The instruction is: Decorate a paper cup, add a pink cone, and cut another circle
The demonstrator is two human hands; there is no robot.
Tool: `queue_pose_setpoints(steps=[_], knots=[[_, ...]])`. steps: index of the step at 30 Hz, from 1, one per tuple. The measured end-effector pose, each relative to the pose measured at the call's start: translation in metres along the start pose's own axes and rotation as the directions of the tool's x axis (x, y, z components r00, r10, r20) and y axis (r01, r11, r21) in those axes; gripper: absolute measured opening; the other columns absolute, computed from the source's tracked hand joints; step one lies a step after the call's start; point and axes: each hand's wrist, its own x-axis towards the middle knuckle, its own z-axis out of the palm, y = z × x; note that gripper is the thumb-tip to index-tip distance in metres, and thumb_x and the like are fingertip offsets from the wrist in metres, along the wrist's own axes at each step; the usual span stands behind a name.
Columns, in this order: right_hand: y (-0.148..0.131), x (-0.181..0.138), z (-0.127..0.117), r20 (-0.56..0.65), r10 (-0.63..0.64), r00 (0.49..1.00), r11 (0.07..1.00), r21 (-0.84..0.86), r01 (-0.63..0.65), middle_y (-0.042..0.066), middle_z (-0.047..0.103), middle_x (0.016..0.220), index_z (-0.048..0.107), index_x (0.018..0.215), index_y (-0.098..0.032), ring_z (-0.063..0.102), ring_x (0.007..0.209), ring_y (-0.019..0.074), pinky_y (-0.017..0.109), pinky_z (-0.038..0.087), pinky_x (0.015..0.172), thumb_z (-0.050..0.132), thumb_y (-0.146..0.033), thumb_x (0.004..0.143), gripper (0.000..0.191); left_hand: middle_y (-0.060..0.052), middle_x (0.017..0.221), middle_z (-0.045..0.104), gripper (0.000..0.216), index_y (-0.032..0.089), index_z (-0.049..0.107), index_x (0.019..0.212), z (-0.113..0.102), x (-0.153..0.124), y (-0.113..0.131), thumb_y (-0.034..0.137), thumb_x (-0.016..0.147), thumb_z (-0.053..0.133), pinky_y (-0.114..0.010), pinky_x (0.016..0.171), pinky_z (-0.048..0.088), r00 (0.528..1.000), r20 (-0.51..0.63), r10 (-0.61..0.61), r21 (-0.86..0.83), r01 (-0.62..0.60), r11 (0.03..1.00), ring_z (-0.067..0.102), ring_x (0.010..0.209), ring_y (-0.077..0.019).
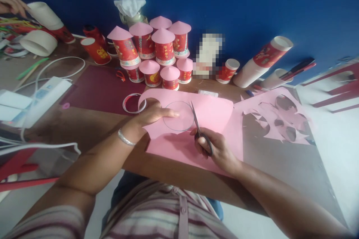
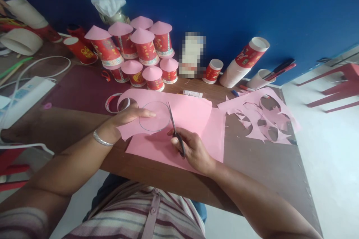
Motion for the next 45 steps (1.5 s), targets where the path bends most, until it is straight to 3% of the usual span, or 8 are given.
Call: queue_pose_setpoints(steps=[4,10,19,27,35,40,45], knots=[[0.000,0.000,-0.001,0.004,-0.004,1.000,1.000,-0.007,0.004,-0.005,0.050,0.066,0.064,0.108,-0.017,0.044,0.054,0.0092,0.025,0.042,0.052,0.057,-0.066,0.100,0.050,0.006,0.050,0.025,0.076,0.022,0.022,0.050,-0.002,0.001,-0.003,0.037,0.063,0.095,-0.026,0.042,0.018,1.000,-0.024,0.019,-0.048,-0.021,0.999,0.026,0.048,-0.0047],[-0.002,0.001,-0.001,0.019,0.005,1.000,1.000,0.005,-0.005,-0.005,0.050,0.066,0.064,0.107,-0.016,0.044,0.053,0.0087,0.024,0.042,0.051,0.057,-0.067,0.100,0.052,0.009,0.054,0.021,0.076,0.023,0.022,0.061,0.004,0.002,-0.008,0.021,0.057,0.098,-0.021,0.042,0.021,0.990,-0.139,0.023,-0.252,-0.058,0.966,0.024,0.048,-0.0031],[-0.006,0.001,-0.001,0.025,0.025,0.999,1.000,0.014,-0.025,-0.005,0.049,0.064,0.064,0.106,-0.016,0.043,0.053,0.0087,0.024,0.042,0.051,0.058,-0.070,0.097,0.056,0.008,0.055,0.035,0.055,0.023,0.039,0.066,0.004,-0.001,-0.003,0.009,0.060,0.091,-0.021,0.046,0.037,0.998,0.010,-0.055,-0.514,0.052,0.856,0.053,0.055,-0.0105],[-0.005,0.001,-0.002,0.035,0.024,0.999,1.000,0.013,-0.025,-0.005,0.049,0.064,0.065,0.107,-0.015,0.044,0.052,0.0084,0.024,0.043,0.050,0.058,-0.070,0.098,0.056,0.008,0.055,0.045,0.049,0.022,0.047,0.070,0.004,-0.004,0.002,0.010,0.056,0.093,-0.024,0.051,0.044,0.998,0.025,-0.064,-0.528,0.068,0.846,0.058,0.057,-0.0130],[-0.007,0.002,-0.002,0.053,0.024,0.998,0.999,0.021,-0.025,-0.006,0.049,0.062,0.065,0.106,-0.015,0.043,0.050,0.0085,0.024,0.042,0.049,0.059,-0.072,0.096,0.058,0.006,0.064,0.055,0.045,0.022,0.052,0.079,0.001,-0.007,0.004,0.013,0.059,0.090,-0.026,0.056,0.048,0.986,0.017,-0.163,-0.479,0.151,0.865,0.065,0.064,-0.0162],[-0.009,0.003,-0.001,0.059,0.019,0.998,0.999,0.029,-0.021,-0.006,0.049,0.060,0.065,0.102,-0.016,0.041,0.050,0.0085,0.024,0.041,0.050,0.059,-0.073,0.096,0.058,0.006,0.070,0.058,0.055,0.022,0.047,0.082,0.001,-0.008,0.006,0.019,0.053,0.093,-0.027,0.061,0.050,0.967,0.062,-0.247,-0.473,0.246,0.846,0.066,0.065,-0.0148],[-0.007,0.003,-0.002,0.064,0.017,0.998,0.999,0.028,-0.018,-0.006,0.049,0.061,0.065,0.103,-0.015,0.042,0.050,0.0085,0.024,0.040,0.050,0.059,-0.071,0.097,0.057,0.005,0.074,0.062,0.059,0.022,0.046,0.083,-0.001,-0.008,0.004,0.024,0.052,0.096,-0.027,0.063,0.052,0.967,0.087,-0.239,-0.464,0.252,0.849,0.066,0.067,-0.0145]])
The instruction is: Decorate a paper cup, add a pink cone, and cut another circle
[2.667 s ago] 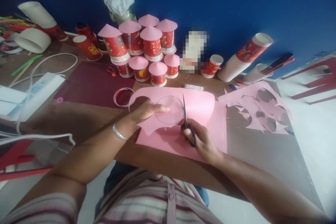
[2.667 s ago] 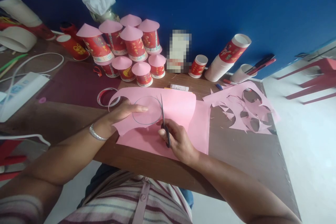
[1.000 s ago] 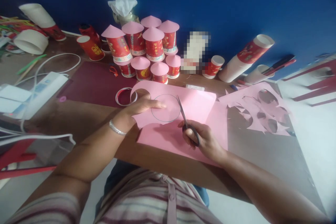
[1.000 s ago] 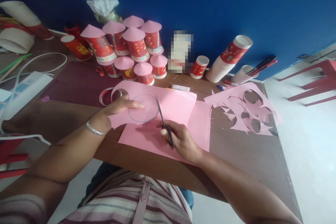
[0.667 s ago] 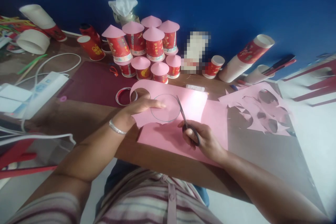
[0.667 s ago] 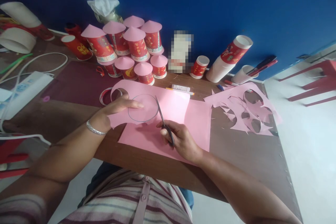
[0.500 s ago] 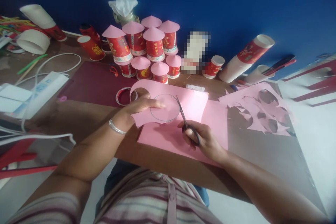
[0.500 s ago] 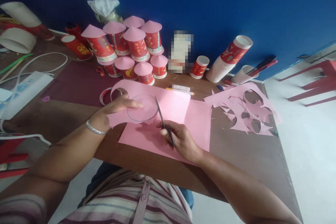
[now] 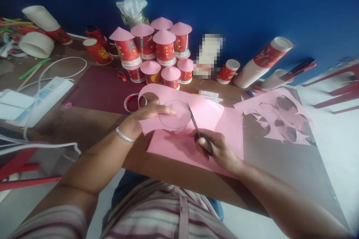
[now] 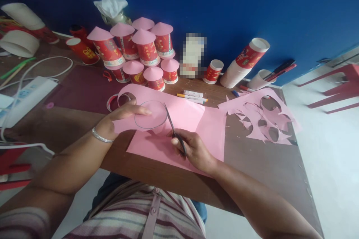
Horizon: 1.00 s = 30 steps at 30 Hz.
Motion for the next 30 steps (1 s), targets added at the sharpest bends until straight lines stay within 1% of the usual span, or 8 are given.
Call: queue_pose_setpoints(steps=[4,10,12,15,19,25,27,30], knots=[[0.0010,-0.0002,-0.0005,0.008,-0.004,1.000,1.000,0.001,0.004,-0.006,0.048,0.059,0.065,0.101,-0.016,0.040,0.050,0.0082,0.024,0.038,0.050,0.059,-0.071,0.097,0.055,0.004,0.070,0.062,0.055,0.021,0.046,0.077,-0.0018,0.0010,-0.0011,0.024,0.053,0.096,-0.027,0.060,0.051,0.999,0.035,0.007,-0.011,-0.006,1.000,0.066,0.064,-0.0145],[-0.0015,0.0009,-0.0011,0.013,-0.005,1.000,1.000,-0.017,0.005,-0.007,0.047,0.057,0.064,0.098,-0.016,0.040,0.049,0.0084,0.025,0.037,0.050,0.059,-0.072,0.096,0.056,0.004,0.062,0.059,0.050,0.019,0.048,0.065,-0.0002,-0.0003,0.0006,0.025,0.052,0.096,-0.023,0.055,0.049,0.994,0.103,0.032,-0.039,-0.028,0.999,0.061,0.056,-0.0112],[-0.0026,0.0012,-0.0015,0.011,-0.012,1.000,1.000,-0.027,0.012,-0.006,0.048,0.057,0.063,0.094,-0.017,0.039,0.049,0.0085,0.025,0.037,0.050,0.059,-0.072,0.096,0.056,0.004,0.061,0.058,0.052,0.020,0.046,0.064,0.0014,-0.0019,0.0019,0.022,0.051,0.096,-0.023,0.053,0.048,0.996,0.088,0.024,-0.068,-0.018,0.998,0.061,0.056,-0.0113],[-0.0041,0.0012,-0.0020,0.008,-0.001,1.000,1.000,-0.028,0.001,-0.006,0.048,0.058,0.063,0.093,-0.018,0.039,0.050,0.0089,0.025,0.038,0.050,0.061,-0.073,0.095,0.056,0.006,0.060,0.056,0.054,0.021,0.044,0.064,0.0025,-0.0037,0.0032,0.017,0.050,0.095,-0.023,0.052,0.047,0.999,0.035,0.021,-0.103,-0.017,0.995,0.060,0.056,-0.0109],[-0.0055,0.0012,-0.0025,0.016,0.011,1.000,0.999,-0.033,-0.010,-0.006,0.047,0.057,0.063,0.094,-0.018,0.039,0.050,0.0094,0.026,0.038,0.050,0.060,-0.075,0.094,0.056,0.004,0.064,0.060,0.047,0.019,0.051,0.067,0.0005,-0.0039,0.0026,0.018,0.053,0.095,-0.022,0.054,0.048,0.998,0.069,0.013,-0.109,-0.005,0.994,0.062,0.060,-0.0118],[-0.0057,0.0027,-0.0039,0.037,0.004,0.999,1.000,-0.014,-0.004,-0.007,0.047,0.057,0.062,0.092,-0.018,0.038,0.050,0.0088,0.025,0.037,0.050,0.061,-0.072,0.094,0.054,0.005,0.062,0.060,0.050,0.019,0.049,0.065,-0.0019,-0.0040,0.0022,0.018,0.051,0.096,-0.021,0.055,0.049,1.000,0.012,0.017,-0.114,-0.015,0.993,0.063,0.059,-0.0111],[-0.0053,0.0031,-0.0047,0.042,0.009,0.999,1.000,-0.016,-0.009,-0.007,0.047,0.057,0.062,0.091,-0.018,0.039,0.050,0.0087,0.025,0.037,0.050,0.061,-0.072,0.095,0.054,0.003,0.064,0.062,0.047,0.019,0.051,0.065,-0.0028,-0.0039,0.0029,0.019,0.052,0.096,-0.022,0.054,0.050,1.000,0.024,0.012,-0.099,-0.009,0.995,0.063,0.059,-0.0122],[-0.0054,0.0036,-0.0065,0.053,0.016,0.998,0.999,-0.034,-0.014,-0.006,0.047,0.058,0.061,0.089,-0.019,0.039,0.050,0.0089,0.025,0.037,0.050,0.061,-0.071,0.095,0.053,-0.001,0.065,0.066,0.036,0.016,0.060,0.066,-0.0040,-0.0039,0.0043,0.020,0.055,0.094,-0.024,0.053,0.051,0.995,0.095,0.040,-0.059,-0.035,0.998,0.065,0.058,-0.0146]])
